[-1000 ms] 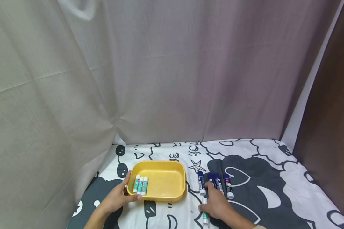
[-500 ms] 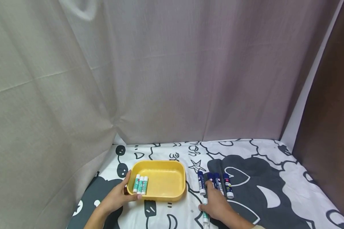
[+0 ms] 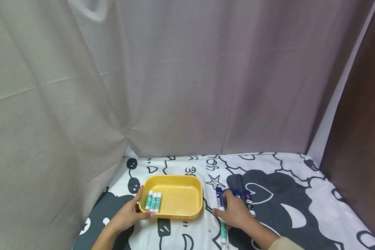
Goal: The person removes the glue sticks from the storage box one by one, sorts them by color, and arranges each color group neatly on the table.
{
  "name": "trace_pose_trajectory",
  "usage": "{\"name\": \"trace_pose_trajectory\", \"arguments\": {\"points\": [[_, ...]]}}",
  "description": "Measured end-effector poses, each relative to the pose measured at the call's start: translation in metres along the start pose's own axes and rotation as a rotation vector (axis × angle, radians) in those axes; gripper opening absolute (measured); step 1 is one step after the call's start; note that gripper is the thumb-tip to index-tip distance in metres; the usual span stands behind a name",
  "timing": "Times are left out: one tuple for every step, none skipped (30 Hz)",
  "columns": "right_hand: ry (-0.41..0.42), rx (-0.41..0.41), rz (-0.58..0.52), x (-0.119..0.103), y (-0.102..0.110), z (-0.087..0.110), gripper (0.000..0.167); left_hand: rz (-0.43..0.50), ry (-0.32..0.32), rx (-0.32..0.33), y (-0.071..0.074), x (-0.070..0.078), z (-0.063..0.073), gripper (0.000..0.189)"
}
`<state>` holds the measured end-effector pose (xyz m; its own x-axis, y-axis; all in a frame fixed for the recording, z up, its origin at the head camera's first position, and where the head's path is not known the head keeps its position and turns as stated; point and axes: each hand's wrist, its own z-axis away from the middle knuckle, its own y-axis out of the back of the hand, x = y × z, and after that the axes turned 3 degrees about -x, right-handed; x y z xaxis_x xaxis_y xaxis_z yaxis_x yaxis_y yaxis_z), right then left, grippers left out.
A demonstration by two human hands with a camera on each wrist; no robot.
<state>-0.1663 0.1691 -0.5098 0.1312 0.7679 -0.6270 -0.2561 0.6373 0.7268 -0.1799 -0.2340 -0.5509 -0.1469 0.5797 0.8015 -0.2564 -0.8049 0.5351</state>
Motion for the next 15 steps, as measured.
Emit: {"name": "trace_pose_trajectory", "arguments": {"points": [[0.013, 0.007, 0.001, -0.003, 0.003, -0.001, 0.067, 0.001, -0.003, 0.001, 0.0, 0.0, 0.0, 0.146], [0.025, 0.015, -0.003, -0.007, 0.006, -0.002, 0.062, 0.002, -0.004, 0.002, 0.0, 0.0, 0.001, 0.145], [0.034, 0.023, -0.006, -0.01, 0.009, -0.003, 0.056, 0.002, -0.003, 0.003, 0.001, 0.001, 0.001, 0.144], [0.033, 0.024, -0.012, -0.013, 0.011, -0.005, 0.051, 0.002, -0.003, 0.002, 0.001, 0.001, 0.001, 0.144], [0.031, 0.027, -0.023, -0.017, 0.014, -0.006, 0.046, 0.001, -0.005, 0.004, 0.001, 0.001, 0.001, 0.143], [0.034, 0.033, -0.03, -0.019, 0.015, -0.008, 0.042, 0.0, -0.005, 0.004, 0.001, 0.001, 0.001, 0.142], [0.031, 0.038, -0.042, -0.022, 0.016, -0.009, 0.039, -0.002, -0.006, 0.006, 0.001, 0.001, 0.002, 0.142], [0.028, 0.04, -0.058, -0.025, 0.017, -0.011, 0.037, -0.004, -0.003, 0.004, 0.001, 0.001, 0.001, 0.142], [0.025, 0.04, -0.074, -0.027, 0.017, -0.012, 0.036, -0.006, -0.001, 0.003, 0.001, 0.001, 0.001, 0.141], [0.024, 0.04, -0.083, -0.03, 0.017, -0.014, 0.036, -0.008, -0.002, 0.002, 0.001, 0.001, 0.001, 0.141], [0.022, 0.04, -0.095, -0.033, 0.016, -0.015, 0.036, -0.01, -0.007, 0.003, 0.001, 0.001, 0.001, 0.14], [0.023, 0.039, -0.103, -0.036, 0.016, -0.016, 0.037, -0.011, -0.01, 0.003, 0.001, 0.001, 0.001, 0.141], [0.02, 0.035, -0.114, -0.039, 0.015, -0.017, 0.036, -0.013, -0.015, 0.003, 0.001, 0.001, 0.001, 0.14], [0.025, 0.031, -0.118, -0.042, 0.014, -0.018, 0.036, -0.011, -0.018, 0.001, 0.001, 0.0, 0.001, 0.14], [0.031, 0.028, -0.122, -0.045, 0.014, -0.019, 0.036, -0.011, -0.022, 0.003, 0.001, 0.001, 0.002, 0.14]]}}
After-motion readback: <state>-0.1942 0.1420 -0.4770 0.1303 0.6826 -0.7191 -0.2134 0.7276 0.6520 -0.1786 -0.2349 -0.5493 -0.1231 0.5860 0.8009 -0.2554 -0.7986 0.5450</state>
